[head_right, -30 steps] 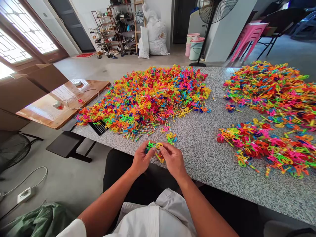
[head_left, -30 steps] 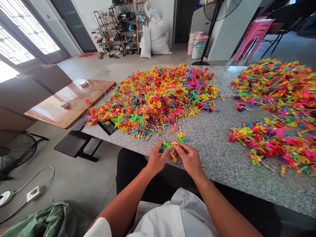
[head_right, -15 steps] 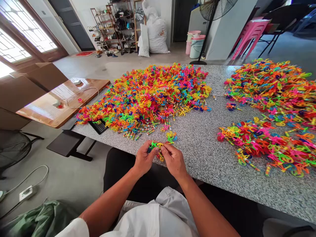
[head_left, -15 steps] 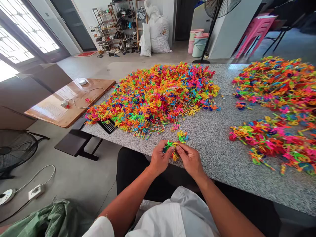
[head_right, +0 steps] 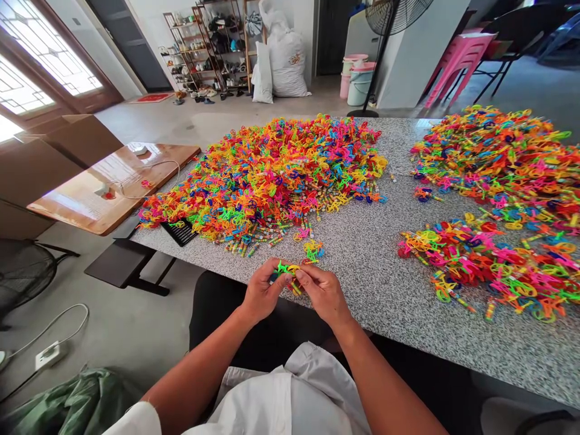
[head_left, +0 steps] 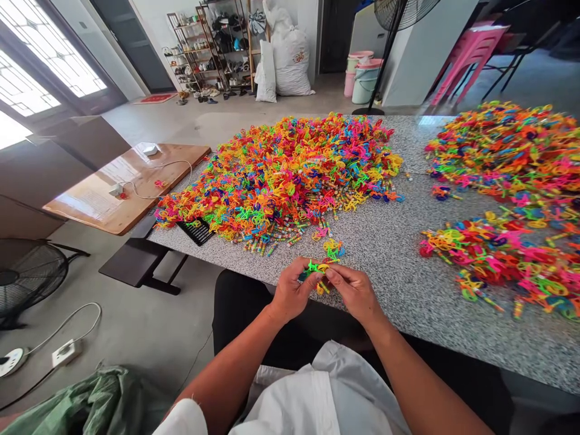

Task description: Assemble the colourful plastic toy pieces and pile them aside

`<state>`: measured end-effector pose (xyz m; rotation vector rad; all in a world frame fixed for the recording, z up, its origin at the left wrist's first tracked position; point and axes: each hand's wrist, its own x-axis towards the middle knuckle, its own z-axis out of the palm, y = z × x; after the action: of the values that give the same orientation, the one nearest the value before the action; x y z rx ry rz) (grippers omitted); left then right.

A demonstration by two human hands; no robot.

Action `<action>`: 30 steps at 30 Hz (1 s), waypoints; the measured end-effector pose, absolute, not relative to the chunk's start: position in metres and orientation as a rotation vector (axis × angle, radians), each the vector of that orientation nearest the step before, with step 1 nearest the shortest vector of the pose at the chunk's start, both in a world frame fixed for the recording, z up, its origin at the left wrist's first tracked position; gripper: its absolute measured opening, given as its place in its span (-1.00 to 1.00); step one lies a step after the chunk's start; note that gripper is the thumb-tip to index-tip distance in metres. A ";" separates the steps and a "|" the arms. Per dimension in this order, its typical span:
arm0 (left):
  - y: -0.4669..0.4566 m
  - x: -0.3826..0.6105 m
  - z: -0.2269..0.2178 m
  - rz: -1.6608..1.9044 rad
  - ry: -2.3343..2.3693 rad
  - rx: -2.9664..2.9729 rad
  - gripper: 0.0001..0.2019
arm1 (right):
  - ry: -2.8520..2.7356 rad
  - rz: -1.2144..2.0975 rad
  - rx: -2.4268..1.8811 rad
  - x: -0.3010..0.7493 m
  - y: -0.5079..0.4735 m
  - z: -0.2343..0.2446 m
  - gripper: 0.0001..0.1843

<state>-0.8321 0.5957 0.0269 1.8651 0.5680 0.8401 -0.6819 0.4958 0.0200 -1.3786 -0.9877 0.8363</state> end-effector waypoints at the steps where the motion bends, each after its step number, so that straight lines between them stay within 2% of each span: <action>1: 0.595 -0.832 0.028 0.840 0.566 1.871 -0.77 | -0.992 0.846 -1.372 -0.681 0.495 0.021 -0.65; 9: 0.591 -0.833 0.030 0.774 0.611 1.834 -0.75 | -1.080 0.848 -1.436 -0.679 0.491 0.036 -0.63; 15: 0.588 -0.832 0.032 0.755 0.640 1.801 -0.71 | -1.201 0.690 -1.534 -0.681 0.490 0.046 -0.63; 22: 0.596 -0.833 0.032 0.672 0.579 1.792 -0.72 | -0.970 0.989 -1.421 -0.679 0.489 0.040 -0.58; 30: 0.595 -0.835 0.035 0.705 0.588 1.874 -0.71 | -0.926 1.033 -1.388 -0.680 0.489 0.037 -0.56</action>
<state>-0.8351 0.5950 0.0354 1.8739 0.5877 0.7046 -0.6805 0.4888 0.0372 -1.3884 -0.9263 1.0332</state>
